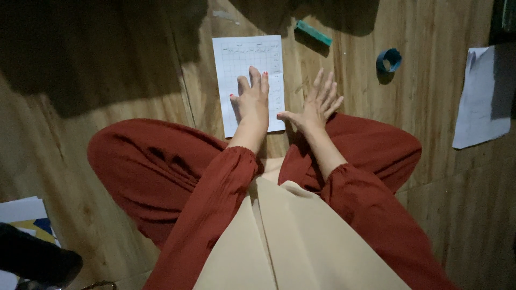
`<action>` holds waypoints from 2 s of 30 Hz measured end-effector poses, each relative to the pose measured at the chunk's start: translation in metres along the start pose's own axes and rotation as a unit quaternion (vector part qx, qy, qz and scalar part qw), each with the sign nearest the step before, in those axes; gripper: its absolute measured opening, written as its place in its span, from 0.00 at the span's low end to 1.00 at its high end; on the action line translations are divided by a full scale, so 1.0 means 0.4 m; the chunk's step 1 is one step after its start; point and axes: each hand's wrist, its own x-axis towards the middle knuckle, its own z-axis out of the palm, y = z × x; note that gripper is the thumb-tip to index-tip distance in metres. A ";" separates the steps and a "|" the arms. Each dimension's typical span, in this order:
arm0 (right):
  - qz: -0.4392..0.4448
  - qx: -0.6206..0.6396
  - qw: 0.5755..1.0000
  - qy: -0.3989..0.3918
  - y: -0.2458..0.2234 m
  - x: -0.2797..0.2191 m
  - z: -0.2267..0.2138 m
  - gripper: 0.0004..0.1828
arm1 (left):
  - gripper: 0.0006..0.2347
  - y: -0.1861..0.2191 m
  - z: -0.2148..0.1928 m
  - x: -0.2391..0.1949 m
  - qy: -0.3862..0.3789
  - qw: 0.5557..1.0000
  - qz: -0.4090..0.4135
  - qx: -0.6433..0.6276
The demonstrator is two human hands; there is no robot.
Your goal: The person sits on the floor and erases printed text on sheets of paper using a green eraser. They handle the papers one by one, erasing the content, and then place the sheets into a separate pile.
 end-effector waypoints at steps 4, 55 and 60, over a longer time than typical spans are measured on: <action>-0.007 -0.023 0.999 0.038 -0.003 0.067 0.005 0.77 | 0.32 0.003 0.061 0.042 -0.008 1.000 -0.001 -0.001; 0.064 0.032 0.985 -0.154 -0.008 0.236 -0.009 0.27 | 0.30 0.004 0.060 0.044 0.009 1.000 -0.004 0.013; 0.042 -0.152 0.957 -0.245 -0.004 0.196 0.009 0.26 | 0.31 0.003 0.076 0.057 0.014 1.000 -0.002 0.019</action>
